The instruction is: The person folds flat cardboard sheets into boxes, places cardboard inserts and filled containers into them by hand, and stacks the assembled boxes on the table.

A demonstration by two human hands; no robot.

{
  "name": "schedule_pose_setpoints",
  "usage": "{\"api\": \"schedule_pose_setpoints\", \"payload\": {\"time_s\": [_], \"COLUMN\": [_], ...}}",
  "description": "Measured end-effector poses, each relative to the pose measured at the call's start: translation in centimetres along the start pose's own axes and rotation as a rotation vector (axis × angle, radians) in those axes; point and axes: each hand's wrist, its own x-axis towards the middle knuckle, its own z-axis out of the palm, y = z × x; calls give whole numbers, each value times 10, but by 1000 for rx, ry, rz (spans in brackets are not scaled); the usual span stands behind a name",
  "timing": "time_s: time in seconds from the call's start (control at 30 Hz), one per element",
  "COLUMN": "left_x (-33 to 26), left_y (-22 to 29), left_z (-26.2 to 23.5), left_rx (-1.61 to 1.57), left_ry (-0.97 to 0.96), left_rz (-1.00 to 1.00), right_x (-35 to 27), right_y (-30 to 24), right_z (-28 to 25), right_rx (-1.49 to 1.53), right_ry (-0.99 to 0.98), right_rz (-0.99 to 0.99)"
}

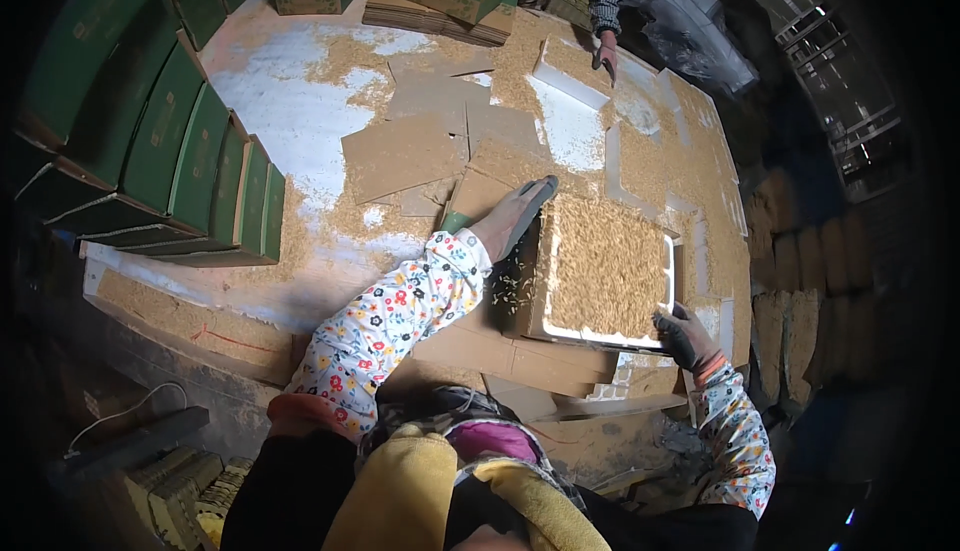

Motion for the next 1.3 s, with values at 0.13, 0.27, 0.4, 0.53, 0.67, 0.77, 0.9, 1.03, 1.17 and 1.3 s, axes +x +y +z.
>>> {"api": "schedule_pose_setpoints", "payload": {"time_s": [0.13,0.27,0.4,0.53,0.67,0.77,0.9,1.03,1.17,1.3], "left_x": [2,-12,-3,17,27,-1,-46,-68,-66,-43], "left_y": [16,53,79,92,126,111,-6,-38,-30,-64], "left_z": [-131,-246,-278,-261,-136,12,115,111,116,137], "left_rx": [1355,2106,2383,2316,2136,2081,2273,2235,2148,2333], "left_ry": [384,457,0,118,434,115,-713,-1082,-835,-605], "left_rz": [181,-276,-398,-226,506,945,923,248,-108,-302], "right_x": [16,8,10,15,9,-5,-32,1,-11,57], "right_y": [-23,-9,-21,-46,-67,-119,-140,-56,-30,14], "right_z": [43,60,73,67,35,-1,-13,39,42,31], "right_rx": [473,271,196,-297,-78,-6,-454,-365,-167,-633], "right_ry": [241,532,722,760,694,988,1010,143,136,-279], "right_rz": [343,168,91,-60,-110,-396,-757,-228,-171,-877]}}
